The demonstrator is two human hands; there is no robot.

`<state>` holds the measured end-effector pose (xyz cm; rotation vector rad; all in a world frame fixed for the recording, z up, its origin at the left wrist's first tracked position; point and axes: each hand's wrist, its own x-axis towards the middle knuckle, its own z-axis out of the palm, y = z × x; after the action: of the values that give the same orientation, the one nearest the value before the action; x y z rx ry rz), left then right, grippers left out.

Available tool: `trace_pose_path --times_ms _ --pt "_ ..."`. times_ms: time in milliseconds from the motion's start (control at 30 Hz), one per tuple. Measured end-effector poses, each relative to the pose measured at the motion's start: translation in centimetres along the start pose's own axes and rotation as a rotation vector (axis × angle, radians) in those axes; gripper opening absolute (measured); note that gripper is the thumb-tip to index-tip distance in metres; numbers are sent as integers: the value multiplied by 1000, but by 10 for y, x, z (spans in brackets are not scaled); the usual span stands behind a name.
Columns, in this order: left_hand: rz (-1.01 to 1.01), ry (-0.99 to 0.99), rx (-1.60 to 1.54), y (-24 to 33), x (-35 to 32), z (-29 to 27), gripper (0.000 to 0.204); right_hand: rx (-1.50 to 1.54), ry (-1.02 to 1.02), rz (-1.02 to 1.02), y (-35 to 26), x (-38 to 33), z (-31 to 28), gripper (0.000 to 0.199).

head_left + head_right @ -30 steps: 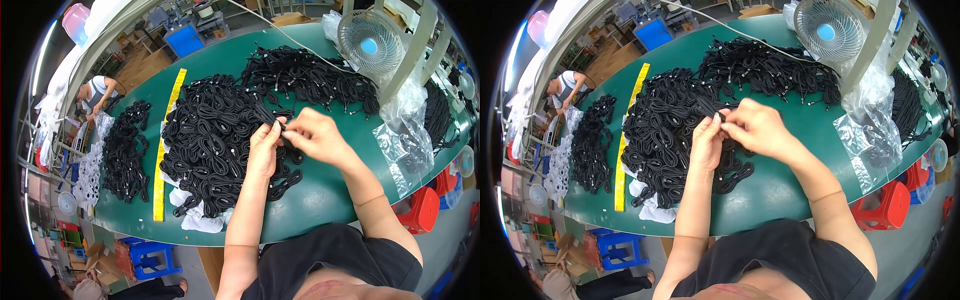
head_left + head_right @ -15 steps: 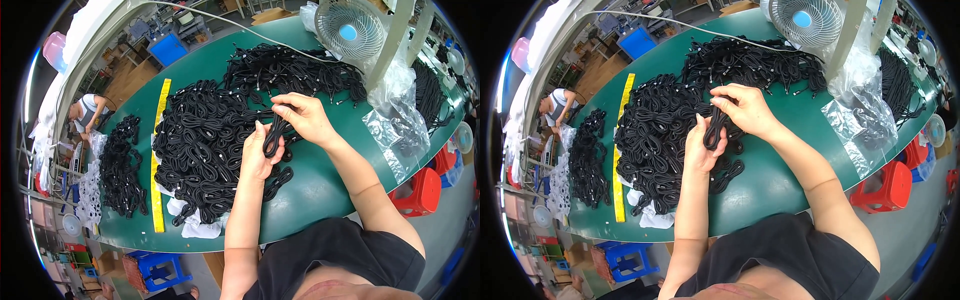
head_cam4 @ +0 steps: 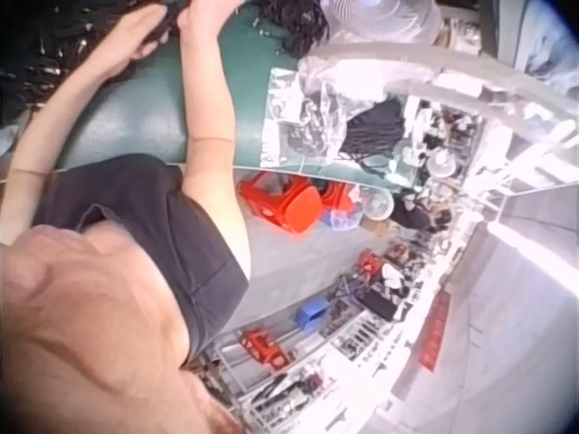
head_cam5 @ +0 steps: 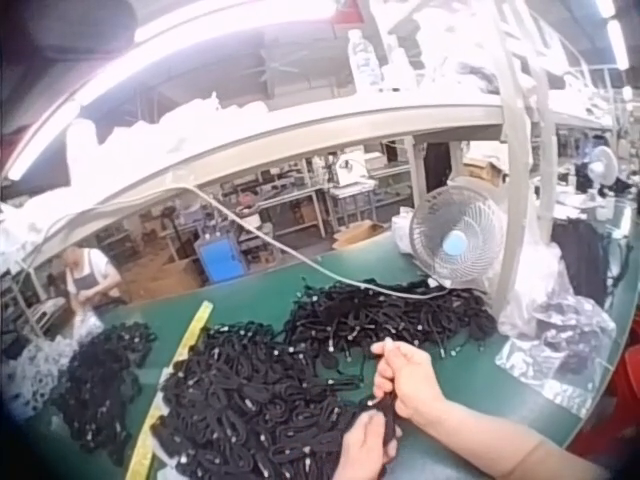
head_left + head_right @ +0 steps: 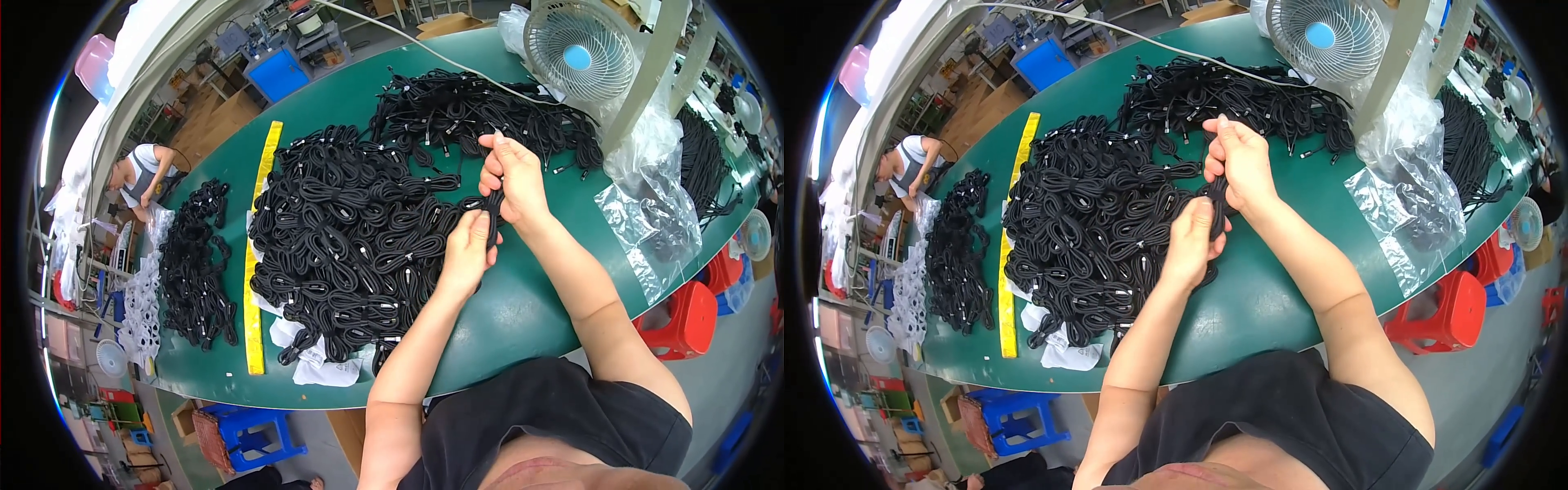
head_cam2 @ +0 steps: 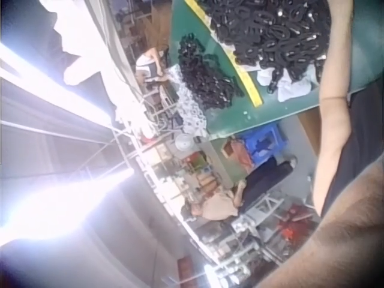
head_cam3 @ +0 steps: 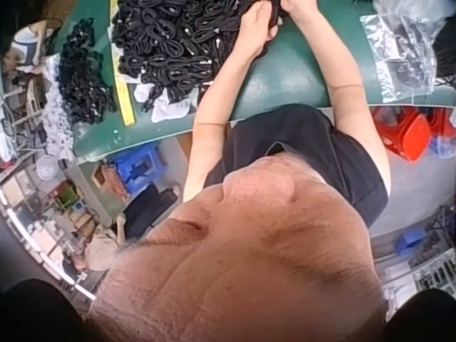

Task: Bundling and organizing black cables at a factory workbench using twist ties.

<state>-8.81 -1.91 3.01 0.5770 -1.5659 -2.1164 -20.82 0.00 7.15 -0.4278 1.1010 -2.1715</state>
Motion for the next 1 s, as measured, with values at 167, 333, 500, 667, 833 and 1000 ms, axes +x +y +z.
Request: trace_pose_path --times_ms 167,333,500,667,833,1000 --pt "-81 7 -54 -10 4 -1 31 -223 -110 42 8 10 -9 34" --pt "-170 -120 252 -2 8 -15 31 -713 -111 -66 18 49 -42 40" --pt "119 -79 1169 -9 2 -35 31 -1328 -422 -369 41 51 -15 25" --pt "52 -181 1340 12 -7 -16 32 -1799 -504 -302 66 81 31 21" --pt "287 -122 1263 16 -12 -16 28 -1925 -394 -149 96 110 30 21" --pt "235 -25 889 13 4 -39 22 -1712 -176 -58 68 91 28 23"
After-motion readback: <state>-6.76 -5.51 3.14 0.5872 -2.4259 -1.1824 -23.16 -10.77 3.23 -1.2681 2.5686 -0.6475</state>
